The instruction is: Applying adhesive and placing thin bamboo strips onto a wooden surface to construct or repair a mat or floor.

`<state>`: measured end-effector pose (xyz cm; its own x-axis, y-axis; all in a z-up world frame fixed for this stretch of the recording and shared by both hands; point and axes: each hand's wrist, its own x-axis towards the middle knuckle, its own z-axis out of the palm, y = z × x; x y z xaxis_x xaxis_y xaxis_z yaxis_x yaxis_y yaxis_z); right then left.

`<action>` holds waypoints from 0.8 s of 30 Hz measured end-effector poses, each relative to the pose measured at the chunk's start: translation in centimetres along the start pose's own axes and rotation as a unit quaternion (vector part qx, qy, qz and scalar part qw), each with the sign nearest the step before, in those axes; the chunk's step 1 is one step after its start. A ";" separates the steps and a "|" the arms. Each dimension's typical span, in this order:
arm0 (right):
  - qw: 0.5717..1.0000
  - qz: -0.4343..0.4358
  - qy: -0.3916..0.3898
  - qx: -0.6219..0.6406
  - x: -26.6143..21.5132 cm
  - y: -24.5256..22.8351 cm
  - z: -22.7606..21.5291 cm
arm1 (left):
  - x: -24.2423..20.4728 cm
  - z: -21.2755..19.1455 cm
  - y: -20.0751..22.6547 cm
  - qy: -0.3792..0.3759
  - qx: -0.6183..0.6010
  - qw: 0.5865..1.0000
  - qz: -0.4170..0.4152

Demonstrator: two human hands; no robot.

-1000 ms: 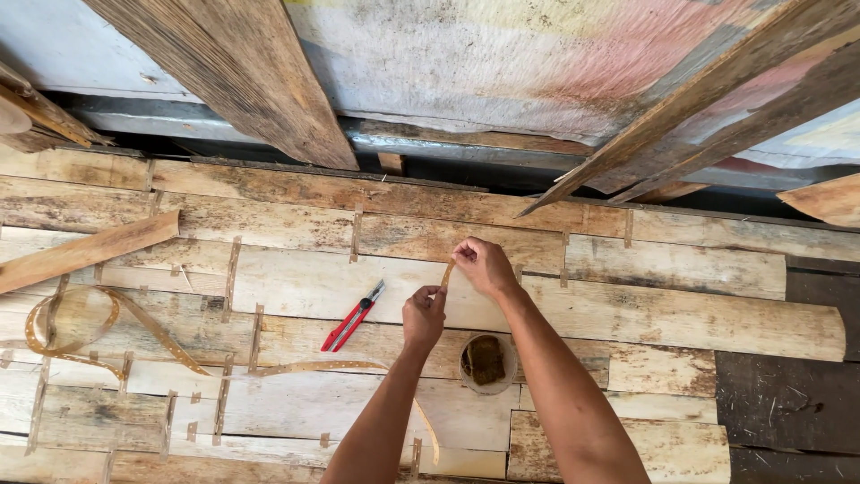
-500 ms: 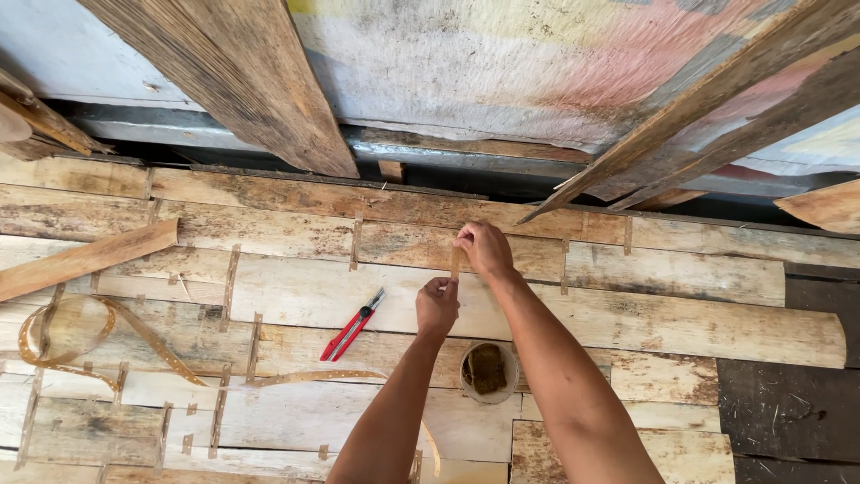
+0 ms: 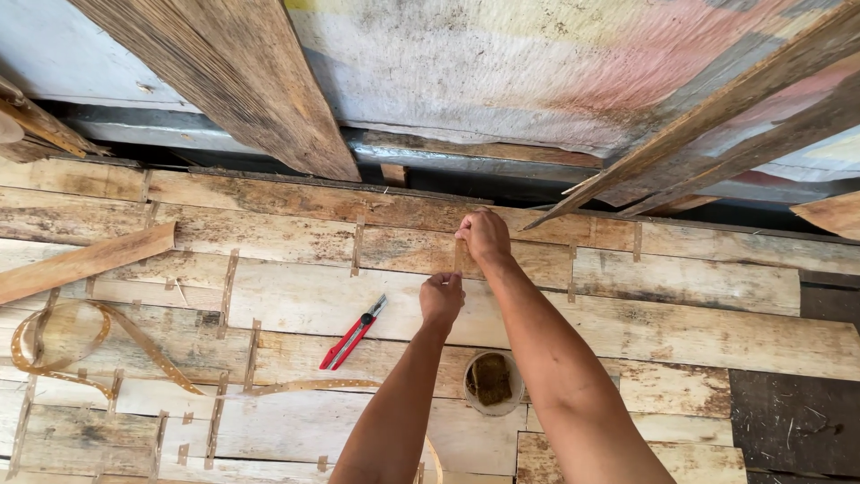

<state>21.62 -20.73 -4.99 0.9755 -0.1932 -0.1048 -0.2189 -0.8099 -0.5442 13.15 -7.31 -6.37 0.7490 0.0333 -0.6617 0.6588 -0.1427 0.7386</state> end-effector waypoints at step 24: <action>0.995 0.078 -0.028 -0.063 2.1 1.2 1.8 | 0.8 0.1 -0.4 0.004 -0.021 1.000 -0.021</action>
<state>23.43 -21.14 -7.40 0.9284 -0.2936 -0.2279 -0.3649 -0.8363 -0.4092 13.46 -7.35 -7.19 0.7211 0.0473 -0.6912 0.6920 -0.0984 0.7152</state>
